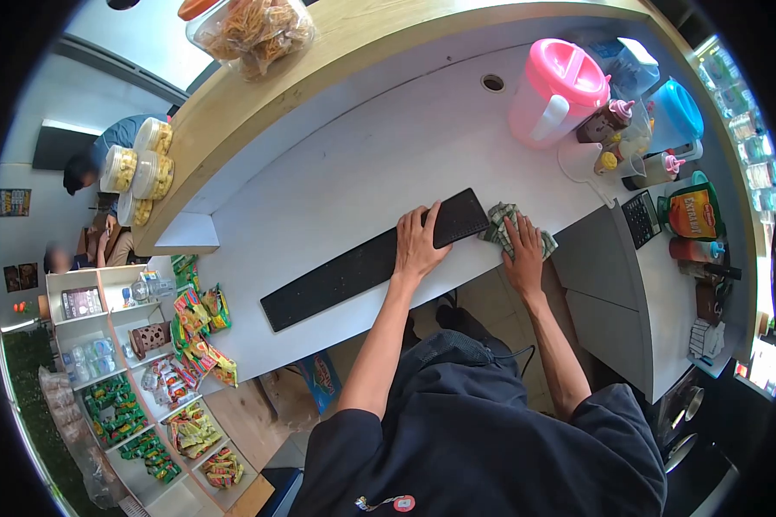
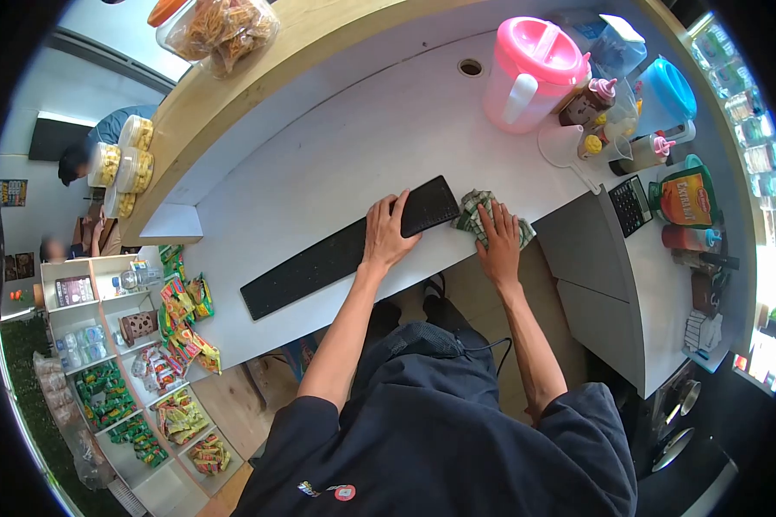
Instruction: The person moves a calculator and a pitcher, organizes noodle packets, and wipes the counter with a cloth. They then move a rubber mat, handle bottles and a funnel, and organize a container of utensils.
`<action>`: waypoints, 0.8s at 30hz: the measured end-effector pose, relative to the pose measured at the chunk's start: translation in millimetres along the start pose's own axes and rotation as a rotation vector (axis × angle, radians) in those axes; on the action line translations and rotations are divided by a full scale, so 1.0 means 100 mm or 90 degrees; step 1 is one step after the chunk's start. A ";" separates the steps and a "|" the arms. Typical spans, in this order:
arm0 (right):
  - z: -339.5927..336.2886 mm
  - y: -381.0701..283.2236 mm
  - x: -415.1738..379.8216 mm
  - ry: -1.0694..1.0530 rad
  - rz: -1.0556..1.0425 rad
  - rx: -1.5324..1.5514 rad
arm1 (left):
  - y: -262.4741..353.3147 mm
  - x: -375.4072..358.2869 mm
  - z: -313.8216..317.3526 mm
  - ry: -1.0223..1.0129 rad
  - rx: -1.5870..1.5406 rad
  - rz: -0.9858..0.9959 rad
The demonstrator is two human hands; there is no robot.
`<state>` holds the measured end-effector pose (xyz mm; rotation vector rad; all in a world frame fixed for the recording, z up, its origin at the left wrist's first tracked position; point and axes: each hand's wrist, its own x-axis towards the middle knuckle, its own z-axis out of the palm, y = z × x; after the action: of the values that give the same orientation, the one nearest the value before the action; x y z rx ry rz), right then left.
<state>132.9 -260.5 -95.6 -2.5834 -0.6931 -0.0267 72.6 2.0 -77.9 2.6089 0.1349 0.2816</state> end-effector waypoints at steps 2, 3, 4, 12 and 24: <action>0.03 -0.02 -0.06 0.006 0.024 0.000 | 0.01 -0.02 0.11 -0.026 0.024 0.004; 0.04 -0.04 -0.08 0.006 0.032 0.002 | 0.05 -0.03 0.09 -0.034 0.036 0.003; 0.04 -0.05 -0.11 0.012 0.037 0.005 | 0.06 -0.06 0.07 -0.043 0.050 0.000; 0.06 -0.04 -0.25 0.013 0.034 0.010 | -0.49 -1.02 -0.27 0.273 0.015 -0.203; 0.07 -0.62 -0.60 -0.113 -0.103 0.049 | -2.01 -2.65 -1.55 0.278 0.011 -0.804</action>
<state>50.3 -238.1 -83.0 -2.4703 -0.9467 0.1761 -228.9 210.3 -92.7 1.9298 1.7863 0.3450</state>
